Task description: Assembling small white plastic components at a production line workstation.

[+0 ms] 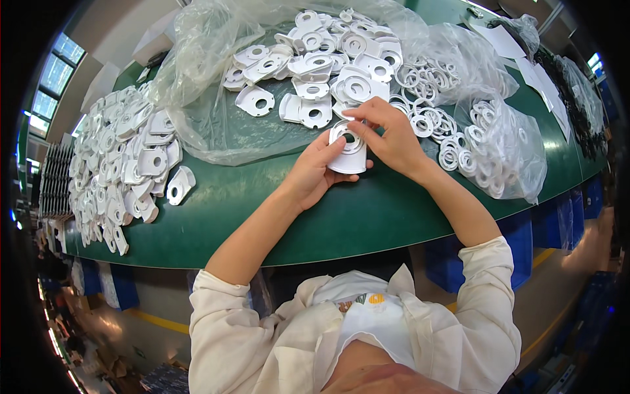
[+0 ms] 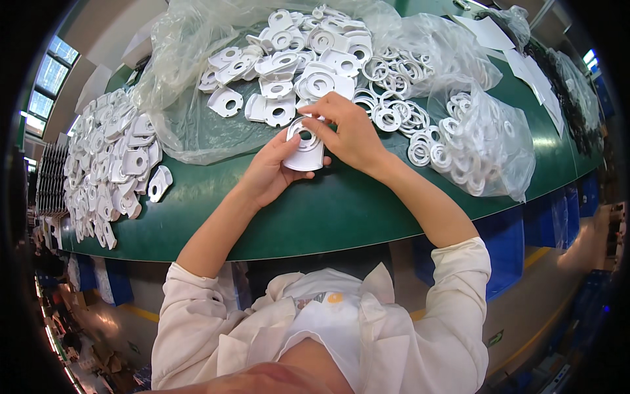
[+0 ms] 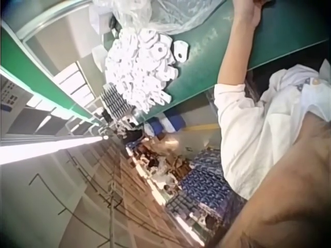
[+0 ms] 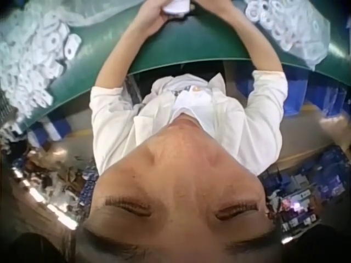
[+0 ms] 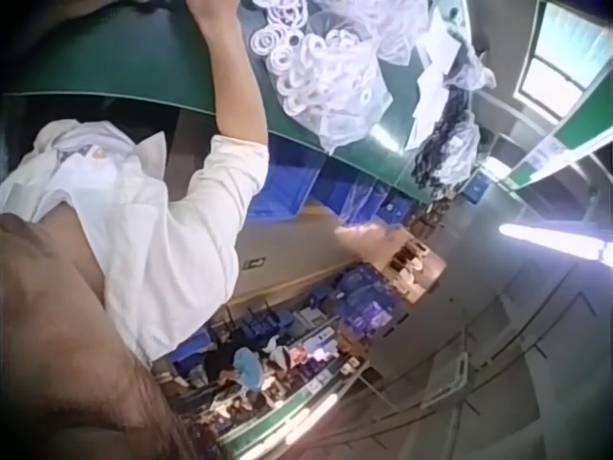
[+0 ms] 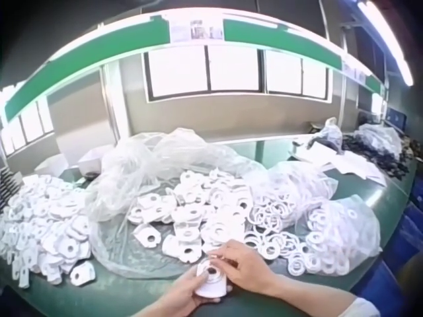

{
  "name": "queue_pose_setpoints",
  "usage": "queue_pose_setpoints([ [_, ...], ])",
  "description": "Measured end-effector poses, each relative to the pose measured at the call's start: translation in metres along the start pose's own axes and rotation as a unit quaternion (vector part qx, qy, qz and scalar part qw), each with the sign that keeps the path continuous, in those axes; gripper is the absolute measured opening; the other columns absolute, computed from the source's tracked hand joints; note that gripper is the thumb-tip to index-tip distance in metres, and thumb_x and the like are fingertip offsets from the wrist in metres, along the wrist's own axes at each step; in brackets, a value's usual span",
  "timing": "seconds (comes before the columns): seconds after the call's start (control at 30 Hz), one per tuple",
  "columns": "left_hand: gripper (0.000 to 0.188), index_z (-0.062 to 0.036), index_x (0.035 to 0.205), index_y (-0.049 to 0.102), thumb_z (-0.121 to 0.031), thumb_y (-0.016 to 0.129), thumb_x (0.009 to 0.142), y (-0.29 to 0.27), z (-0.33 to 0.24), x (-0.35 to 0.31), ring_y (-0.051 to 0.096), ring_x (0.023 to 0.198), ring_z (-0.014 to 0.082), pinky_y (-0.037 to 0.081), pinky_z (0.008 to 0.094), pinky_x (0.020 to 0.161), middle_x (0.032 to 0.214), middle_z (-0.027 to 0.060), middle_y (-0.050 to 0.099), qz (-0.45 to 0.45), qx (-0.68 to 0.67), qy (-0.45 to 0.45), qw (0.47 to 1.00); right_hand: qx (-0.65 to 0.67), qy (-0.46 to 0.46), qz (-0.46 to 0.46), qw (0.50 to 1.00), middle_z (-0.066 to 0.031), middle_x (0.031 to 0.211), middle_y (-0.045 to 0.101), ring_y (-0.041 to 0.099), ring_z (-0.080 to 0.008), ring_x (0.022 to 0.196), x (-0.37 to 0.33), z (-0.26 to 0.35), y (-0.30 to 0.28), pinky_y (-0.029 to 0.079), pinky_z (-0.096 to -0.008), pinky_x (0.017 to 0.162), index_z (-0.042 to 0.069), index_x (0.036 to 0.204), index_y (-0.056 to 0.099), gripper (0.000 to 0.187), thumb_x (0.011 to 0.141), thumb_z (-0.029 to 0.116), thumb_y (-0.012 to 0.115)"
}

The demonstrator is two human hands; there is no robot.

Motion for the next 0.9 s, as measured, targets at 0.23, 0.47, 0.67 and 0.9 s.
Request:
queue_pose_setpoints([
  [0.23,0.033,-0.0055,0.125,0.044,-0.026,0.045,0.099,-0.01,-0.011,-0.004,0.067,0.088,0.0225,0.055,0.0273,0.062,0.114,0.0133,0.062,-0.025,0.034,0.026,0.999,-0.142,0.024,-0.109,0.983,-0.0052,0.086,0.064,0.056,-0.0141,0.07,0.013,-0.018,-0.086,0.043,-0.0252,0.061,0.005,0.097,0.068,0.015,0.083,0.01,0.067],
  [0.47,0.035,-0.0045,0.125,0.044,-0.027,0.045,0.099,-0.016,-0.014,-0.002,0.067,0.089,0.0227,0.055,0.0269,0.062,0.113,0.0134,0.062,-0.068,0.018,0.044,0.997,-0.179,0.137,0.105,0.969,-0.0053,0.083,0.062,0.052,-0.015,0.069,-0.004,-0.056,-0.097,0.044,-0.0284,0.063,0.005,0.092,0.068,0.021,0.072,0.009,0.072],
  [0.67,0.035,-0.005,0.126,0.043,-0.026,0.048,0.098,-0.008,-0.012,-0.002,0.067,0.093,0.0226,0.056,0.0272,0.064,0.115,0.0126,0.061,-0.043,-0.005,0.027,0.999,-0.213,0.128,0.139,0.959,-0.0032,0.081,0.062,0.052,-0.0147,0.068,-0.004,-0.061,-0.09,0.044,-0.0281,0.065,0.004,0.087,0.068,0.021,0.067,0.009,0.071],
  [0.9,0.033,-0.0045,0.126,0.043,-0.019,0.05,0.096,-0.02,-0.014,-0.002,0.066,0.093,0.022,0.056,0.027,0.064,0.115,0.0126,0.061,-0.066,0.032,0.055,0.996,0.001,0.125,0.299,0.946,-0.0002,0.072,0.062,0.054,-0.0076,0.066,-0.007,-0.024,-0.041,0.043,-0.0234,0.06,0.003,0.084,0.067,0.02,0.071,0.017,0.074],
])
Point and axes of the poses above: each hand's wrist, its own x-axis towards the middle knuckle, its own y-axis out of the palm, z = x × y, the point moved 9 cm from there along x, towards the middle knuckle
